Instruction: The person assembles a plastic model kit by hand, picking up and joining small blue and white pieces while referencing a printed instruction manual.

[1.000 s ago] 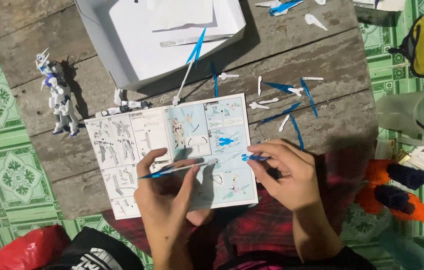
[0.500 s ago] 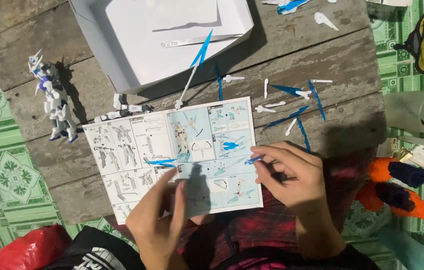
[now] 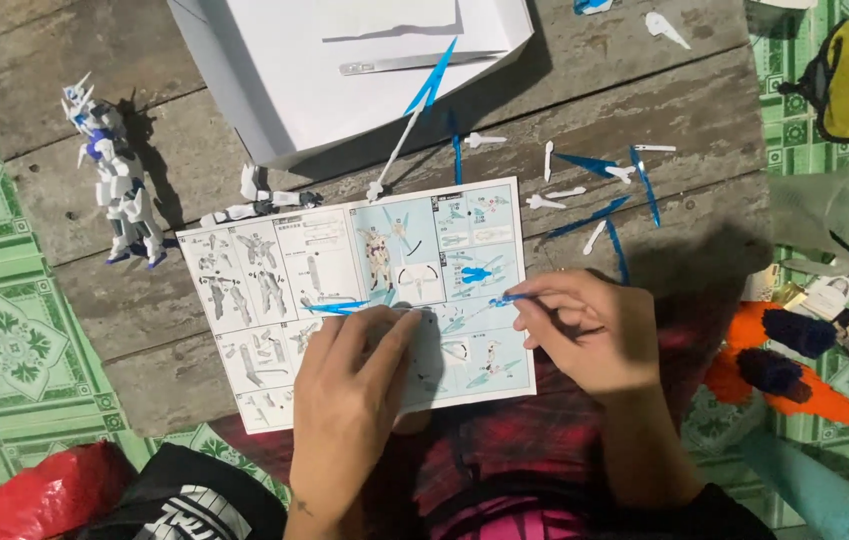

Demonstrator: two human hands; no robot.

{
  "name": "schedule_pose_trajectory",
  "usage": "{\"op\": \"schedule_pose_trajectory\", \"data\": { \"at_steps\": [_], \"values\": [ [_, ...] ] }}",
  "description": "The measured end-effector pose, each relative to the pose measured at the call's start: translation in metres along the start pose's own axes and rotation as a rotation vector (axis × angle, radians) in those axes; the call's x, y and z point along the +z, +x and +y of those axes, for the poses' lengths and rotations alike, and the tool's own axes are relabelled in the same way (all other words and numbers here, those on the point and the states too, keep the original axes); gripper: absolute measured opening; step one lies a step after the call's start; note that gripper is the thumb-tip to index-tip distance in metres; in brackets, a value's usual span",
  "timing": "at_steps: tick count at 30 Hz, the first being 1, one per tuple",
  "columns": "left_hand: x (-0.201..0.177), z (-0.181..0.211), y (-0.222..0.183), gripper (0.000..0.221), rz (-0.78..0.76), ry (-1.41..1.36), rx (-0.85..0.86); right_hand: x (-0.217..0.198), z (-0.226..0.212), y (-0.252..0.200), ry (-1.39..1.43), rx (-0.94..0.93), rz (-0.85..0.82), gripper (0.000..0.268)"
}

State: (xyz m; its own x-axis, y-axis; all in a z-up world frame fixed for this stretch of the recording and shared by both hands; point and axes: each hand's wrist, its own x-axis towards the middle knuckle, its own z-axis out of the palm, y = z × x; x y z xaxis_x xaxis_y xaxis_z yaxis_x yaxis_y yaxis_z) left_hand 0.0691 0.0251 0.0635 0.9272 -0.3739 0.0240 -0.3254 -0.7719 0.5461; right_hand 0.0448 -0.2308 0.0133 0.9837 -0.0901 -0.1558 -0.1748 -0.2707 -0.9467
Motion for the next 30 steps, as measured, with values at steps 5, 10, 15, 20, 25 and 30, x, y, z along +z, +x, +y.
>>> {"op": "schedule_pose_trajectory", "data": {
  "at_steps": [5, 10, 15, 20, 25, 30],
  "values": [
    [0.002, 0.002, 0.007, 0.04, 0.009, -0.004, 0.025, -0.002, 0.006, 0.0, -0.037, -0.001, -0.028, 0.024],
    [0.006, 0.005, 0.01, 0.045, -0.018, 0.005, 0.068, -0.002, -0.001, 0.0, -0.036, 0.067, -0.039, 0.02],
    [0.009, 0.005, 0.01, 0.051, -0.075, -0.028, 0.081, -0.003, -0.006, 0.002, -0.028, -0.025, -0.056, 0.022],
    [0.013, 0.001, 0.007, 0.061, -0.104, -0.011, 0.106, -0.006, 0.003, 0.003, -0.041, -0.096, -0.082, 0.026],
    [0.008, 0.003, 0.008, 0.051, -0.11, -0.039, 0.118, -0.008, 0.008, 0.003, -0.041, -0.11, -0.092, 0.026],
    [0.003, 0.007, 0.014, 0.044, -0.011, -0.18, 0.144, -0.008, 0.006, 0.001, 0.063, -0.053, -0.107, 0.024]
  ]
}}
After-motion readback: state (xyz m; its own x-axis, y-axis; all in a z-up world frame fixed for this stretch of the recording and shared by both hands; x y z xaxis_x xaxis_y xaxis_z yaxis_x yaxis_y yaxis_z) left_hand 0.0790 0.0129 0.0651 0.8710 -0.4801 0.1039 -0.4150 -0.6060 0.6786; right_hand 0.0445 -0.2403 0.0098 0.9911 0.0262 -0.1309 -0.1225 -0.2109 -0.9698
